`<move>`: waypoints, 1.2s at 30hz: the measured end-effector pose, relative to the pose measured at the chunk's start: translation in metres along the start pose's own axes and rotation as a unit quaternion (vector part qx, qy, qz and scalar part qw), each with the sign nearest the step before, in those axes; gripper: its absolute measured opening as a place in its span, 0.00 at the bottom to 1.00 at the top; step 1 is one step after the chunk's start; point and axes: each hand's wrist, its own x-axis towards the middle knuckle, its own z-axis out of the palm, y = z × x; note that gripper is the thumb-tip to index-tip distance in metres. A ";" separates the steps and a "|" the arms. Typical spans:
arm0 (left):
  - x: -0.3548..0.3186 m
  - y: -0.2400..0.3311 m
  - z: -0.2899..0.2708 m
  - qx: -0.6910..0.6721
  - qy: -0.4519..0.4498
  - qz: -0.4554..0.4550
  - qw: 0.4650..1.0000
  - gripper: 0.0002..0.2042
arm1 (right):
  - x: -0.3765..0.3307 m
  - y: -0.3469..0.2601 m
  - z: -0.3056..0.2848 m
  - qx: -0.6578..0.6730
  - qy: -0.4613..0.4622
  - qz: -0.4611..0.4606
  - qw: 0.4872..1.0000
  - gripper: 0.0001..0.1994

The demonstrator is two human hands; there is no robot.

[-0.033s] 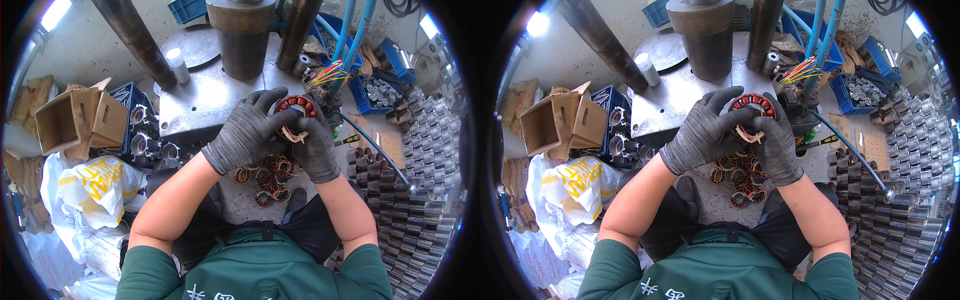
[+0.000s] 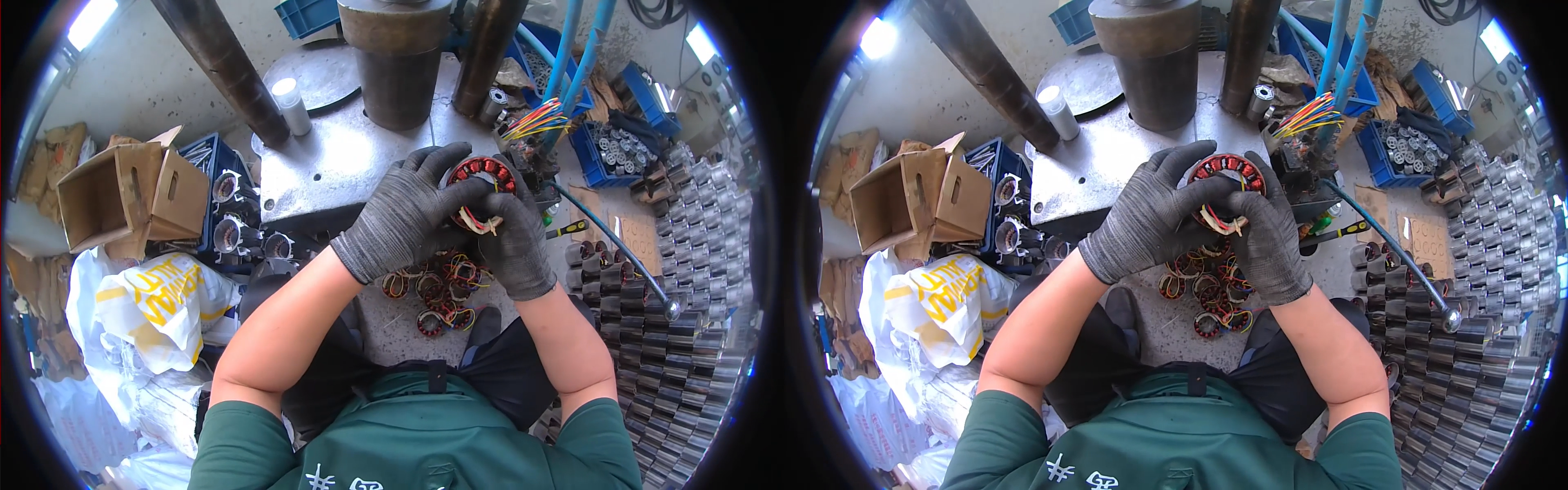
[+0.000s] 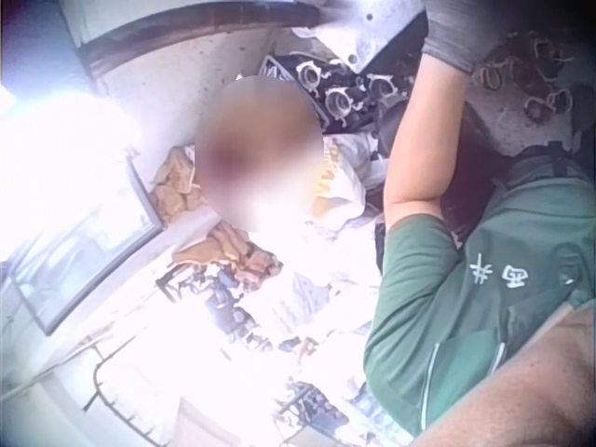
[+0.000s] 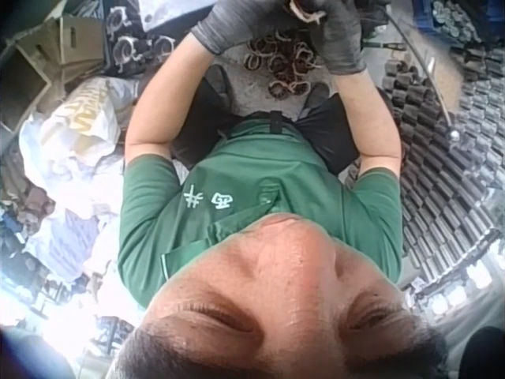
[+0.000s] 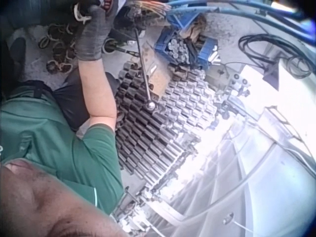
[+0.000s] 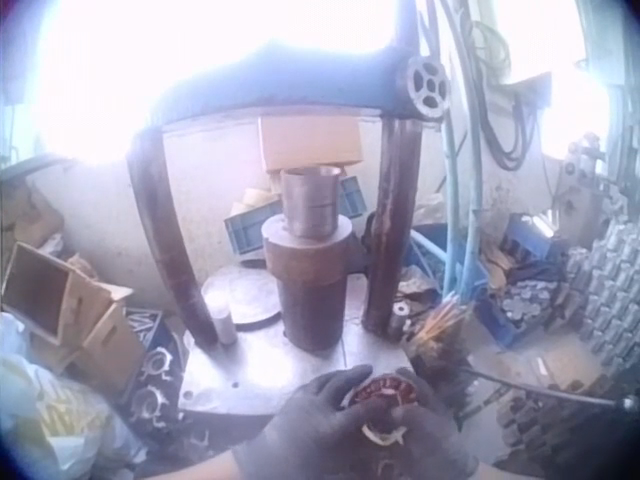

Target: The person is seen assembling a stator for a motor, including pressing it into a metal housing using an industrial press.

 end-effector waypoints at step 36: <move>-0.006 0.014 -0.018 -0.070 -0.055 -0.080 0.993 0.26 | 0.023 -0.016 -0.036 -0.332 -0.262 -0.225 0.878 0.64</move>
